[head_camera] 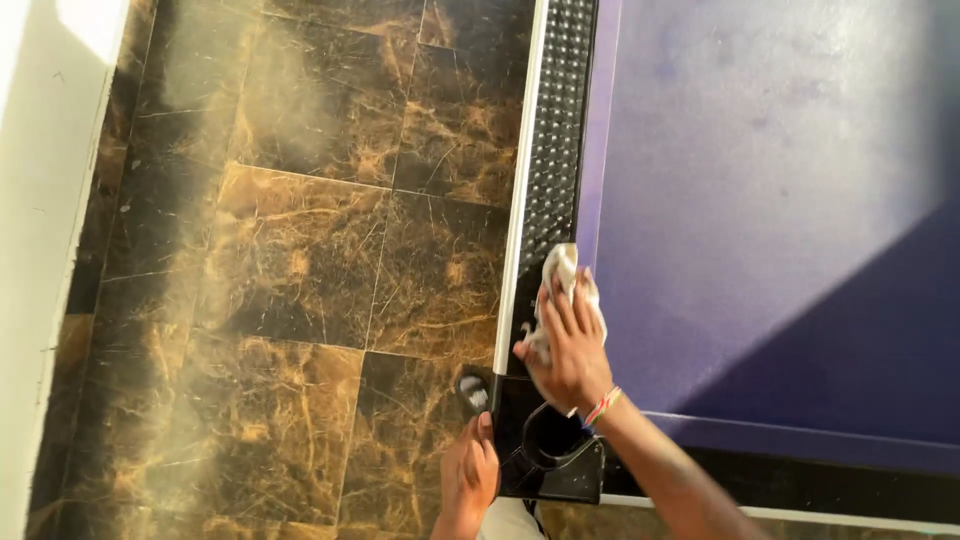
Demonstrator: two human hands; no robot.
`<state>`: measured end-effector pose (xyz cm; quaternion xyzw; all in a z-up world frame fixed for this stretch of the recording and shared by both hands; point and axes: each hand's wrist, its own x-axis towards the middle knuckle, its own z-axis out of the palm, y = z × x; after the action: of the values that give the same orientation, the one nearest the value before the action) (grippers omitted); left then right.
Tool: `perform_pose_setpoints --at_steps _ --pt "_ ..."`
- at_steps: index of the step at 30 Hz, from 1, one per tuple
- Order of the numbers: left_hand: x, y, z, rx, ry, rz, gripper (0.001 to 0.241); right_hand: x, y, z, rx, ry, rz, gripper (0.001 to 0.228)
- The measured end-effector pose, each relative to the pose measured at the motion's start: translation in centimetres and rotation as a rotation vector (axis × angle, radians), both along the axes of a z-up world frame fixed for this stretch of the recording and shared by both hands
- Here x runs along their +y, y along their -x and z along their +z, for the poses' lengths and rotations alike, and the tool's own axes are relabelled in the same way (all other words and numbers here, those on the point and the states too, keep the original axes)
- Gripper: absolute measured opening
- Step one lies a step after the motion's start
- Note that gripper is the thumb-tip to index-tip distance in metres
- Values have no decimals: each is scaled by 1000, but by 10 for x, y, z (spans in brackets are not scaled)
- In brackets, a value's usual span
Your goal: Cleaning the felt surface and side rails of a pool table using a damp cloth and soapy water.
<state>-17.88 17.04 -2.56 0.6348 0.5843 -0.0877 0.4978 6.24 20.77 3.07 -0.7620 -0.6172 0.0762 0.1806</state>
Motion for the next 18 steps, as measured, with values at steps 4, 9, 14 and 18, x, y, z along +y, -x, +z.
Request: perform_pose_setpoints --at_steps 4,9,14,18 --pt "-4 2 -1 -28 31 -23 62 105 -88 -16 23 -118 -26 78" --pt "-7 9 -13 -79 -1 -38 57 209 -201 -80 169 -179 -268 83" --pt "19 22 11 -190 182 -122 55 136 -118 -39 141 -272 -280 70" --pt "11 27 -5 -53 396 -198 74 26 -7 10 338 37 -484 82"
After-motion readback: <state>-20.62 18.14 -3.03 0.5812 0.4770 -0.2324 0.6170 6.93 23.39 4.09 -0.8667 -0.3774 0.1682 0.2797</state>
